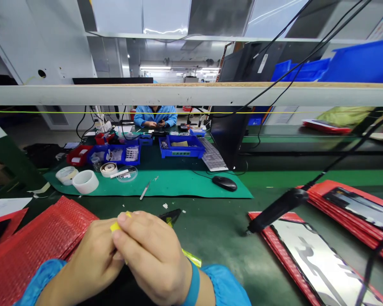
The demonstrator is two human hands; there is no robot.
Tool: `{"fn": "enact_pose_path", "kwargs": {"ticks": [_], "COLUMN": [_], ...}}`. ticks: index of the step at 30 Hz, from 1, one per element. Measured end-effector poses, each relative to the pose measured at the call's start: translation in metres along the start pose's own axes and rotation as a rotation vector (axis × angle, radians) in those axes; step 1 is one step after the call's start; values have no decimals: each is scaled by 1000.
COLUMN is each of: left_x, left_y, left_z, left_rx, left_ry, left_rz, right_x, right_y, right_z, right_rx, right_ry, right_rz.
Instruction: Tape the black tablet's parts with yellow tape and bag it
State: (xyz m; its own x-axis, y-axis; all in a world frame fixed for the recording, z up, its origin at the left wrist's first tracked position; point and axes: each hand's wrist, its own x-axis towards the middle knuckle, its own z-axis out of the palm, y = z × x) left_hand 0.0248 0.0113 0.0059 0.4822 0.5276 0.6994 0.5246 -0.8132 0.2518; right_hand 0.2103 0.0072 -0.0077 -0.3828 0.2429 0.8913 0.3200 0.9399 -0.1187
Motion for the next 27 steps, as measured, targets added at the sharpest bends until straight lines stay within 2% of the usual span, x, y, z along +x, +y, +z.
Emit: {"fn": "enact_pose_path", "kwargs": {"ticks": [4,8,13,17,19,22,27], "left_x": [1,0,1,1,2,4,6], "left_y": [1,0,-1,0,0,1,0], "left_z": [-2,-5,-6,-8,-10,-13,-15], "left_rx": [12,-1,-66,-124,-177,-269,-328], "left_ry": [10,-54,-59,-76,-119,-200,-271], "left_rz": [3,-102,-217,-345,-407,-494,-580], "right_x": [2,4,6,2,-1,-5,-12], "right_y": [-1,5,19,44,58,78,103], "right_z": [-5,-17,-33,-37,-37,-37,-39], "right_rx": [-8,-65,-172,-278,-305,-331,-307], "right_ry": [-18,-11,20,-38,-133,-354,-678], "right_rz": [9,64,213,360,480,650,740]}}
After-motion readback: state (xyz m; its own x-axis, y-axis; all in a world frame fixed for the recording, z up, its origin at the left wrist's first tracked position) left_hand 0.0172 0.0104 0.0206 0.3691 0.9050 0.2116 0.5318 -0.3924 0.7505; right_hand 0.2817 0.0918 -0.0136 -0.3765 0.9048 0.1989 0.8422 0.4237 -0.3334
